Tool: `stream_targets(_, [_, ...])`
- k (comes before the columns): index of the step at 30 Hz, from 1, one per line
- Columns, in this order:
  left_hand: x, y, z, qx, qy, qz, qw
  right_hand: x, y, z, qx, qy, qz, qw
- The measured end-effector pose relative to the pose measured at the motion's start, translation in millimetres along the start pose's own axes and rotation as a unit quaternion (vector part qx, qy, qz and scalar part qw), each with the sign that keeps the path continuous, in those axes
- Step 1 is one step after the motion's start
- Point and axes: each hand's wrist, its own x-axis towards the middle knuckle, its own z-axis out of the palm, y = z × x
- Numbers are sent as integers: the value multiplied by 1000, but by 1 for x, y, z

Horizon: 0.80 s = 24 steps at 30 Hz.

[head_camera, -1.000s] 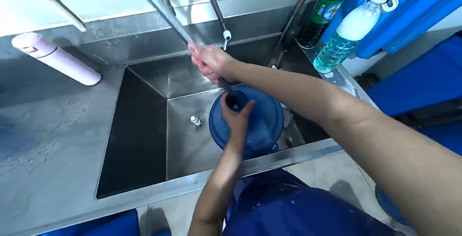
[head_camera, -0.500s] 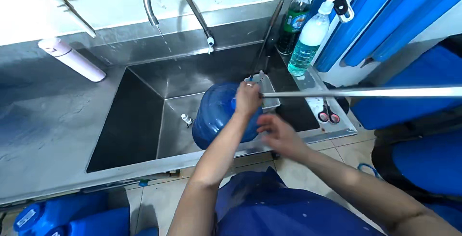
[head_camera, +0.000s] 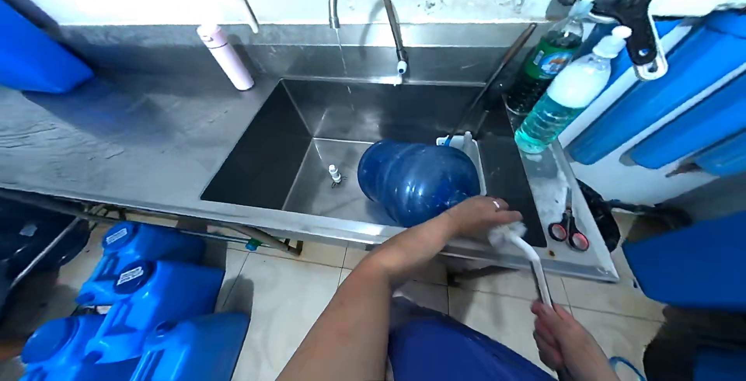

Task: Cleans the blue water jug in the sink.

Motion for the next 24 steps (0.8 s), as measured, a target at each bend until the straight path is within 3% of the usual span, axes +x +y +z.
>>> stream_targets(3, [7,-14,-8,-13,59,22,998,5,-3,4,52,-8,-36,998])
stream_targets(7, [0,-67,-90,-5,115,-130,985,13,-32,29,26,45,-195,979])
stream_targets(9, [-13,-114,-143,7,174,-181,968,32,-59,36,-51,131,-247,959])
stream_targets(12, [-49,-163,-210,20,185,-294,937,91,-112,46,-305,198,-207,908])
stream_targets(15, [-94,-185,-244,45,200,-362,909,176,-160,81,-547,101,-65,829])
stream_targets(18, [-134,-186,-259,52,203,-337,918,276,-175,118,-694,-16,57,718])
stream_targets(20, [-154,-182,-265,48,177,-313,932,336,-169,136,-745,-86,85,656])
stream_targets(22, [-164,-173,-276,41,119,-316,940,384,-161,149,-782,-127,73,605])
stream_targets(24, [-159,-158,-299,46,-19,-375,926,427,-147,156,-776,-133,48,615])
